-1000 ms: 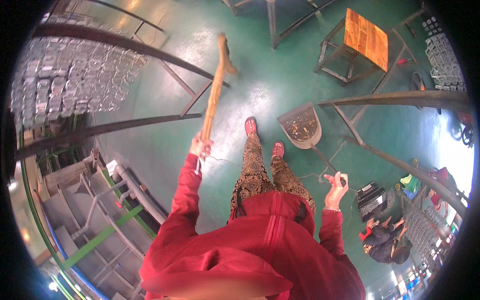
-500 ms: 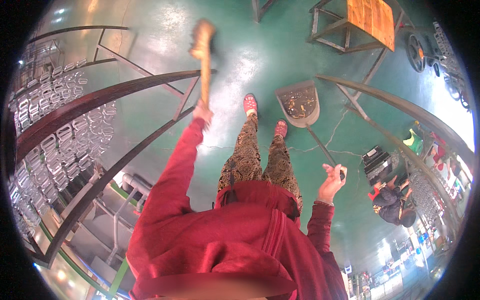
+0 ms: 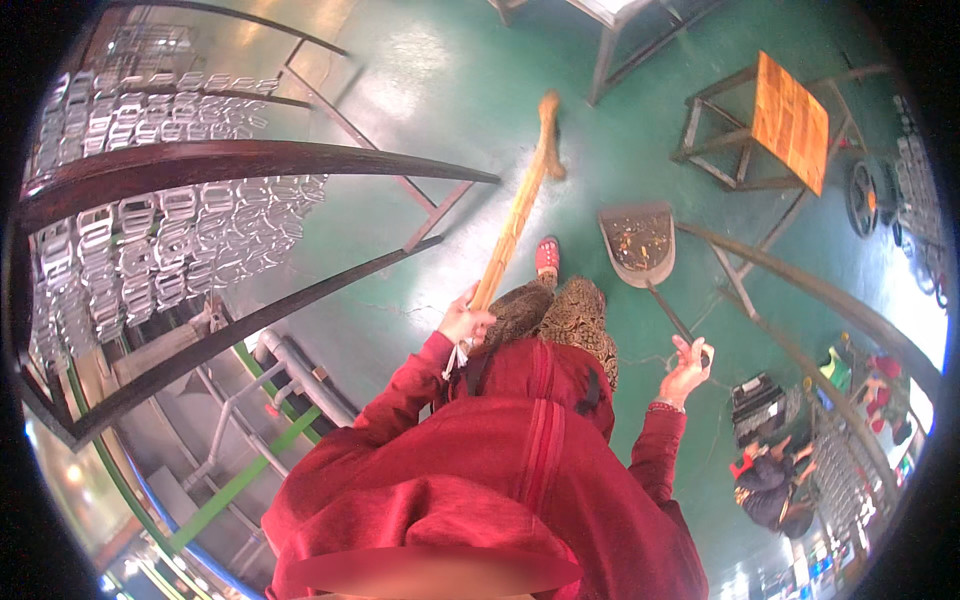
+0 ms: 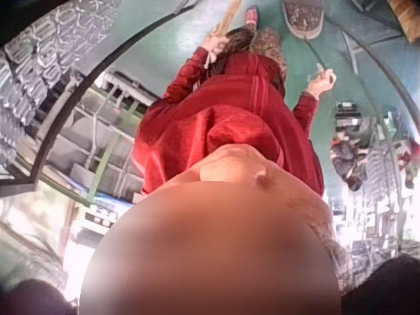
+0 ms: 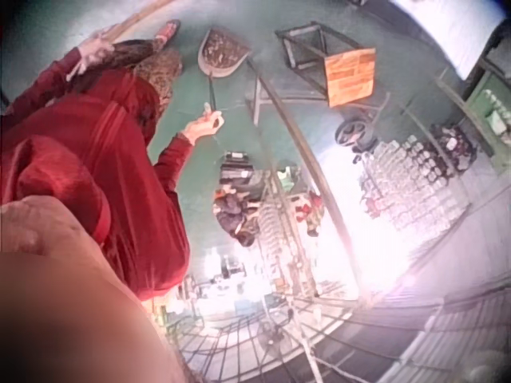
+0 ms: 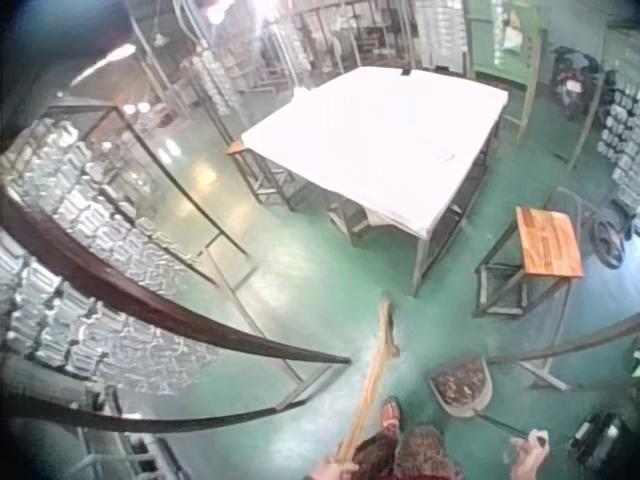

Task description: The person sweeps debris on a green factory floor using a broom and dustpan, moving through aisles and around equipment. The person gathers debris into the dustpan and continues sweeping across different sections of the workspace.

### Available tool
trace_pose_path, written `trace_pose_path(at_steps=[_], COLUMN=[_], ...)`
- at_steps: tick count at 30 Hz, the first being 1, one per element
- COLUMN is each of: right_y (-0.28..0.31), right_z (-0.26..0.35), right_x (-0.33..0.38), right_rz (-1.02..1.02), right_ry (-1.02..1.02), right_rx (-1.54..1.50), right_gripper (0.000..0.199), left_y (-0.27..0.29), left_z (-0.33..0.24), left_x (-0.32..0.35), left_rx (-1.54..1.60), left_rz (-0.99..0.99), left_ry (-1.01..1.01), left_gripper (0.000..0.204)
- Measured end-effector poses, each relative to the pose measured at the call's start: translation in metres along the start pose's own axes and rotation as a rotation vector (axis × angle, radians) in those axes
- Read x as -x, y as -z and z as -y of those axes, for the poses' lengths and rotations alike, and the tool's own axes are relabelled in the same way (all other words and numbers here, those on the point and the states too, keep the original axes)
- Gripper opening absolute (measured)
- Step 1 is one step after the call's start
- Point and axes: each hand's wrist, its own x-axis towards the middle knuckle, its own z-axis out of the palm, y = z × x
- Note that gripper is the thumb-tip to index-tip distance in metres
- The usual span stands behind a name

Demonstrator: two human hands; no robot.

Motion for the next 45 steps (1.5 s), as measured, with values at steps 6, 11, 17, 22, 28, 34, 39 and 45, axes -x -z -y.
trace_pose_path(at_steps=[6, 11, 17, 22, 28, 34, 39, 45], right_y=[-0.028, -0.045, -0.105, -0.111, -0.157, -0.192, -0.213, -0.252], right_z=[0.013, 0.009, 0.042, 0.053, 0.082, 0.078, 0.070, 0.057], right_x=[-0.020, -0.058, -0.077, -0.112, -0.147, -0.158, -0.167, -0.166], right_rz=[-0.004, 0.147, 0.007, 0.026, 0.200, 0.213, 0.162, 0.060], right_ry=[0.019, 0.061, -0.160, -0.177, -0.138, -0.173, -0.290, -0.282], right_rx=[-0.038, -0.071, 0.031, 0.087, 0.299, 0.373, 0.433, 0.302], right_gripper=[0.017, 0.017, 0.015, 0.017, 0.020, 0.025, 0.033, 0.039], left_y=[-0.002, 0.015, 0.107, 0.064, -0.049, -0.092, -0.040, 0.093], left_z=[-0.088, -0.176, -0.256, -0.253, -0.095, -0.196, -0.231, -0.311], left_x=[-0.128, -0.247, -0.354, -0.394, -0.359, -0.217, -0.258, -0.380], left_rx=[0.218, 0.312, 0.101, 0.005, 0.002, 0.643, 0.462, 0.678], left_rz=[-0.142, -0.547, -0.891, -0.857, -0.874, -0.533, -0.812, -1.111], left_ry=[-0.326, -0.435, -0.118, 0.043, -0.095, -0.202, -0.279, -0.213], left_gripper=[0.084, 0.034, 0.021, 0.024, 0.073, 0.059, 0.055, 0.026])
